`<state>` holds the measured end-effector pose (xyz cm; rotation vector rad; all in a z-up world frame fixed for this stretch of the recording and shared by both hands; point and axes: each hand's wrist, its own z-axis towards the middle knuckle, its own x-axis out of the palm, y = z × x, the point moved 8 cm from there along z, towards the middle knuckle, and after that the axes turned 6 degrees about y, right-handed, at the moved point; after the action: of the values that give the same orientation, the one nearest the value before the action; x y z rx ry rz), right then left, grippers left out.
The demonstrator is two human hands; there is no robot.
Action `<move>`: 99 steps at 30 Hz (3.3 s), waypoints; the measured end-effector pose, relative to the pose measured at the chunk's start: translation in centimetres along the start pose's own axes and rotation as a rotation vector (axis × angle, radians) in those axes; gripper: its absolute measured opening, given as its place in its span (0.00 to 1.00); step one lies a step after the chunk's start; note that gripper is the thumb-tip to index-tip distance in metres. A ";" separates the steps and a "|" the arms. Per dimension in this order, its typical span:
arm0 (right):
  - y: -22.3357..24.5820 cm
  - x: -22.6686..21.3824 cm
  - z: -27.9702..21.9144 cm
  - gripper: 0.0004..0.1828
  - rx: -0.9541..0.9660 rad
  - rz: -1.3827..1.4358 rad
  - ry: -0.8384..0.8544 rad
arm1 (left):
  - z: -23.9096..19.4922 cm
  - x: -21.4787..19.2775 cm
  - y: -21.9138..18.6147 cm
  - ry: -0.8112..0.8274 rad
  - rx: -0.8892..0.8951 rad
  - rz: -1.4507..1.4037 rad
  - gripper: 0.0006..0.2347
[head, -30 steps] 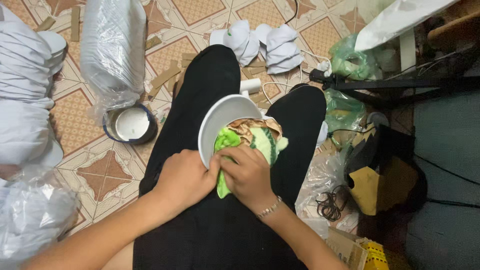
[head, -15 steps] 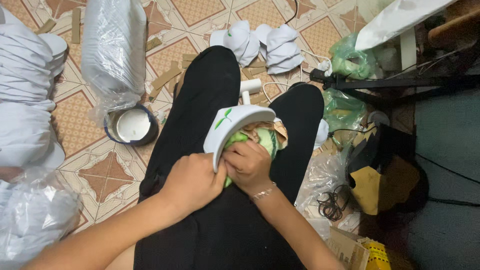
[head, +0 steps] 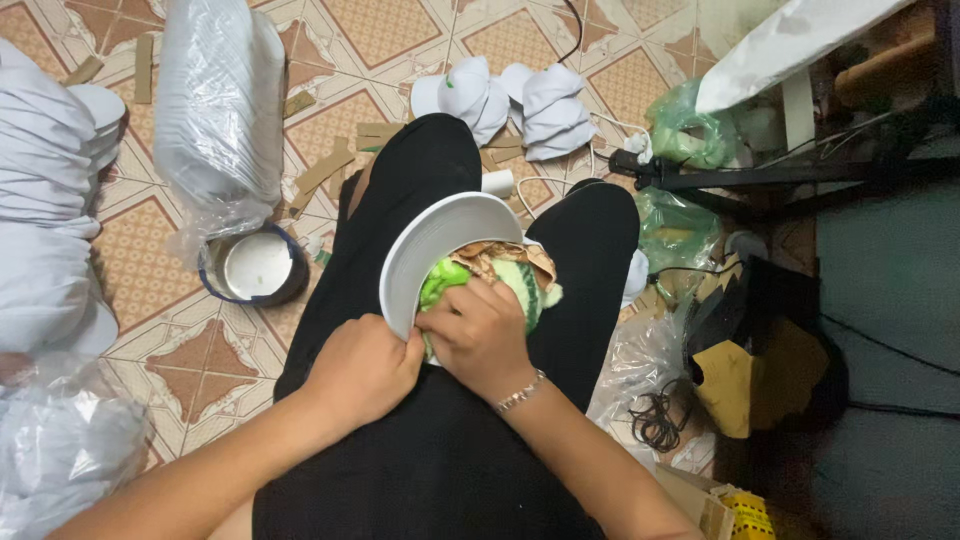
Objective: The person cleans white baseball caps by wiping them with a cloth, spraying them with a can, and drying them with a hairdryer. They also insert a cardboard piece into the cap's interior and handle a plush watermelon toy during the process.
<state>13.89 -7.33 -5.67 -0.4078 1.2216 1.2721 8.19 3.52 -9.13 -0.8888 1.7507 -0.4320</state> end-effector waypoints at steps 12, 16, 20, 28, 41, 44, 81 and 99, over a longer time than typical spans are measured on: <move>-2.0 -3.4 -2.2 0.16 -0.034 0.187 -0.241 | 0.1 -1.0 -2.9 -0.105 0.220 0.315 0.14; -4.0 -8.2 -6.2 0.45 0.197 0.121 -0.752 | -1.5 -3.5 -2.4 -0.326 0.405 0.484 0.10; -7.4 -3.1 -5.3 0.64 0.471 0.781 -0.256 | -2.9 -3.7 -3.2 -0.513 0.731 0.517 0.09; -6.2 -0.6 -6.4 0.51 0.400 1.096 -0.262 | -1.0 -3.0 -1.6 -0.304 0.592 -0.268 0.32; -14.9 -2.8 -2.3 0.49 0.305 1.123 -0.564 | 6.8 -5.3 -3.7 -0.482 0.783 -0.456 0.43; -16.3 -5.5 0.6 0.54 0.199 0.732 -0.521 | 12.7 -0.3 2.2 -0.131 -0.028 -0.878 0.40; -41.8 30.3 -5.1 0.36 1.238 0.709 0.020 | 30.9 -11.0 3.0 -0.252 -0.048 -1.773 0.18; -33.6 -4.5 1.5 0.14 0.672 0.504 -0.344 | 33.0 -9.4 -1.5 -0.049 0.425 -1.820 0.21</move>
<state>44.60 -19.27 -13.59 0.6160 1.4036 1.1855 40.61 13.97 -13.88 -1.9050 0.2707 -1.7717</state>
